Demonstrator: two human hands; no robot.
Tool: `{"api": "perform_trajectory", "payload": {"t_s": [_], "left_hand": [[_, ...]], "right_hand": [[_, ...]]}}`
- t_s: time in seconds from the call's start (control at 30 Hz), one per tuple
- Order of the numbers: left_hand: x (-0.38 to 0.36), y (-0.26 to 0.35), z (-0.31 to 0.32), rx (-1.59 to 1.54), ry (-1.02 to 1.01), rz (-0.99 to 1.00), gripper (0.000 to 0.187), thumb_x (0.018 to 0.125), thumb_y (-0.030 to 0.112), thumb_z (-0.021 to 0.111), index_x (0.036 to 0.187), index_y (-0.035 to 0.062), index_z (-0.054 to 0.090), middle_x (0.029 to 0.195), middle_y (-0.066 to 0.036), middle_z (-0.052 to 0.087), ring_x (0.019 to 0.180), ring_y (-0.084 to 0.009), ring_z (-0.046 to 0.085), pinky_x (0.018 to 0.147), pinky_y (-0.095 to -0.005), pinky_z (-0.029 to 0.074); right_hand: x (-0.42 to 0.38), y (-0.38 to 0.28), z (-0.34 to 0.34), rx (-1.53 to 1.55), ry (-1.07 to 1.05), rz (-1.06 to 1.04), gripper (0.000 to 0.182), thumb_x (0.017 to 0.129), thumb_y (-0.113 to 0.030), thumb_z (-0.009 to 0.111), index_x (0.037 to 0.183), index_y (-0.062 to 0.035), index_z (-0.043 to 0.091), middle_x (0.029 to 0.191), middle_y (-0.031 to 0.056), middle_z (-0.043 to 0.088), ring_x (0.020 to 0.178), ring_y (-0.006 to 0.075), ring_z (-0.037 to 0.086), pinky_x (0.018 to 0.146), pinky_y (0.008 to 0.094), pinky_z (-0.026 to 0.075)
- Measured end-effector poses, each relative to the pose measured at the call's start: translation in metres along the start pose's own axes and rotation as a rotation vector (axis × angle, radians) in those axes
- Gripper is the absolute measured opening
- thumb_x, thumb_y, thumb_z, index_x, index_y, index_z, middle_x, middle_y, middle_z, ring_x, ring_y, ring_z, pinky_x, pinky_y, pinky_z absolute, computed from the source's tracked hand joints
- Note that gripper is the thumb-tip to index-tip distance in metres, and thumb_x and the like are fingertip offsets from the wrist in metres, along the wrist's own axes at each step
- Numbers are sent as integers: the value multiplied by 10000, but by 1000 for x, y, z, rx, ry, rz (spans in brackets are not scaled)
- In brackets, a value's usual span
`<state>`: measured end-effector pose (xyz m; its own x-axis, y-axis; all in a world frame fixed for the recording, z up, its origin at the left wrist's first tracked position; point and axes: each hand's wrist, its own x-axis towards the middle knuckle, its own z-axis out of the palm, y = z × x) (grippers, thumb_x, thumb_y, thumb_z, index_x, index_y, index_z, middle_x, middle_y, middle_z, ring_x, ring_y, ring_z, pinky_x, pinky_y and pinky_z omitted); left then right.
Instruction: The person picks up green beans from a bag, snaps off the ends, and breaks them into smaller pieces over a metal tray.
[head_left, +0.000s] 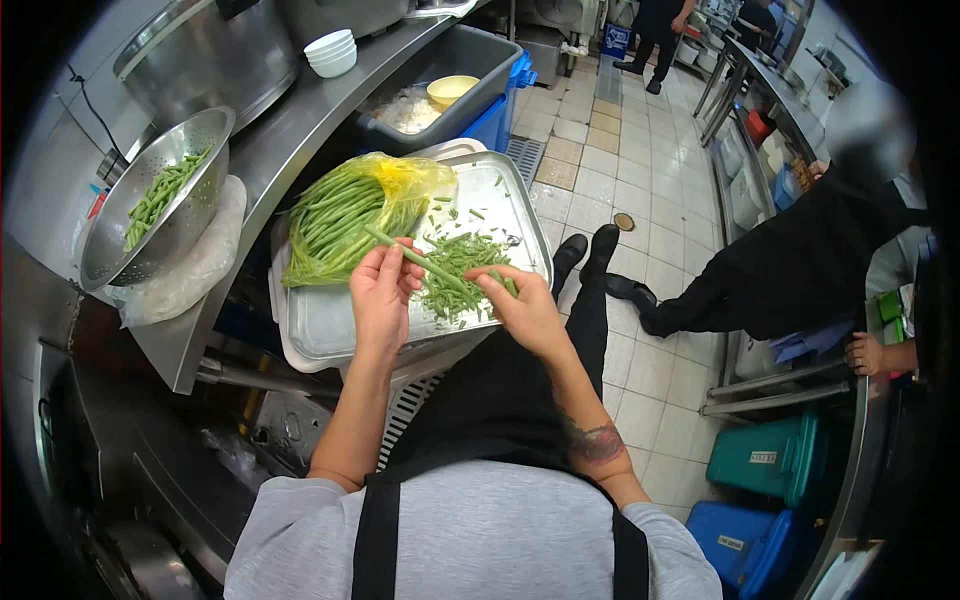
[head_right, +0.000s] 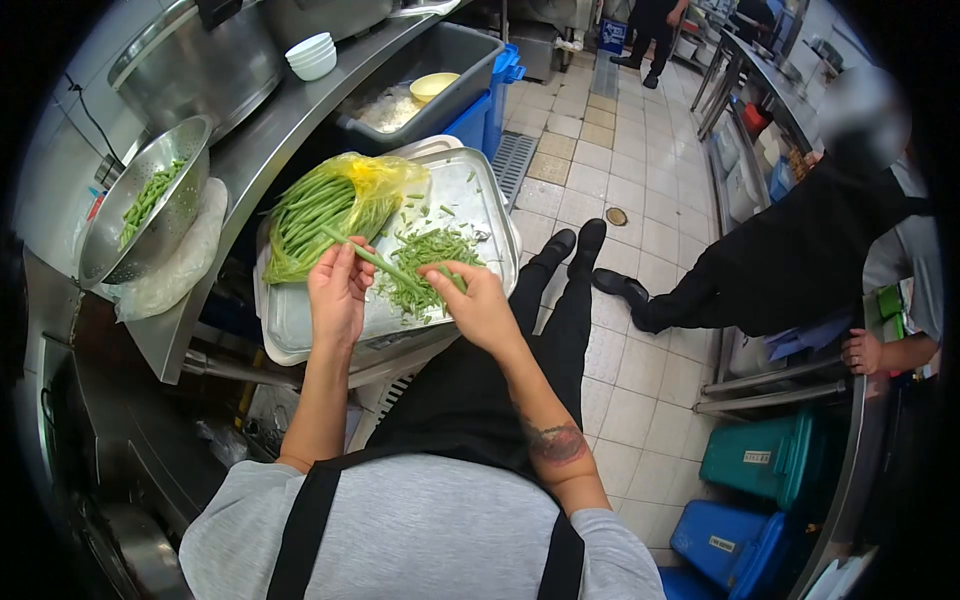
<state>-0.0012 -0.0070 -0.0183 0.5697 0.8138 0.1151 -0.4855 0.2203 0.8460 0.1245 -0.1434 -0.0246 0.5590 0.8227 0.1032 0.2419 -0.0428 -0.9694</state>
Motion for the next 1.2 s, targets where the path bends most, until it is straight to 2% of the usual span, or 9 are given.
{"api": "perform_trajectory", "payload": {"t_s": [0.1, 0.17, 0.23, 0.33, 0.63, 0.9, 1.03, 1.1, 1.2], "left_hand": [[0, -3, 1, 6, 24, 21, 175, 915, 107, 517, 992, -40, 572, 810, -65, 605, 637, -75, 546, 554, -183, 452], [-1, -7, 1, 15, 35, 39, 171, 906, 95, 530, 997, -43, 570, 809, -66, 605, 643, -77, 550, 560, -183, 457], [-4, -9, 3, 16, 39, 54, 169, 897, 84, 543, 1003, -46, 568, 808, -67, 605, 649, -79, 554, 566, -184, 462], [-9, -13, 7, -33, 78, -10, 165, 885, 58, 554, 1014, -45, 570, 820, -82, 609, 685, -103, 578, 604, -189, 487], [-41, -30, 31, -272, 28, -112, 178, 878, 10, 541, 1049, -20, 580, 884, -105, 623, 720, -127, 602, 647, -213, 515], [-65, -32, 46, 115, -57, 236, 185, 847, -61, 540, 1022, -47, 598, 861, -123, 601, 692, -146, 589, 629, -244, 497], [-44, -27, 38, 9, 79, 129, 172, 854, -26, 556, 1021, -54, 592, 856, -89, 604, 709, -125, 599, 664, -247, 510], [-32, -26, 33, -33, 87, 94, 171, 871, 14, 552, 1028, -46, 587, 865, -74, 604, 726, -108, 580, 648, -222, 478], [-16, -22, 19, -242, 122, 11, 174, 893, 98, 548, 1028, -6, 581, 872, -49, 599, 797, -96, 543, 642, -219, 421]], "right_hand": [[-9, -6, 4, 89, -132, 157, 227, 878, -238, 570, 915, -39, 673, 553, 76, 539, 511, 107, 454, 495, 279, 382], [-11, -4, 6, 105, -140, 3, 202, 892, -205, 555, 898, -37, 668, 507, -54, 437, 452, 30, 389, 422, 209, 302], [-10, -3, 8, -98, 68, -223, 199, 869, -171, 572, 778, -11, 649, 613, 0, 555, 589, 87, 504, 570, 244, 402], [-3, -2, 0, -71, 260, -350, 217, 882, -174, 564, 760, -5, 621, 587, -5, 524, 518, 70, 464, 498, 231, 360], [2, -19, 7, 594, 476, -195, 244, 927, -226, 527, 806, -16, 547, 531, -49, 422, 427, 14, 362, 384, 180, 261], [9, -20, 13, 808, 473, -149, 215, 937, -218, 505, 816, -40, 514, 558, -55, 390, 432, 9, 320, 371, 172, 225], [-2, -14, 23, 651, 348, -80, 201, 923, -183, 526, 817, -15, 553, 609, -22, 483, 498, 38, 429, 406, 189, 311], [-4, -10, 42, 158, 302, -457, 138, 853, -111, 592, 822, 23, 601, 670, 72, 575, 550, 141, 540, 501, 259, 412], [-15, -15, 40, -26, 74, -311, 106, 790, -77, 634, 861, 2, 638, 784, 135, 615, 689, 230, 607, 624, 301, 467]]}}
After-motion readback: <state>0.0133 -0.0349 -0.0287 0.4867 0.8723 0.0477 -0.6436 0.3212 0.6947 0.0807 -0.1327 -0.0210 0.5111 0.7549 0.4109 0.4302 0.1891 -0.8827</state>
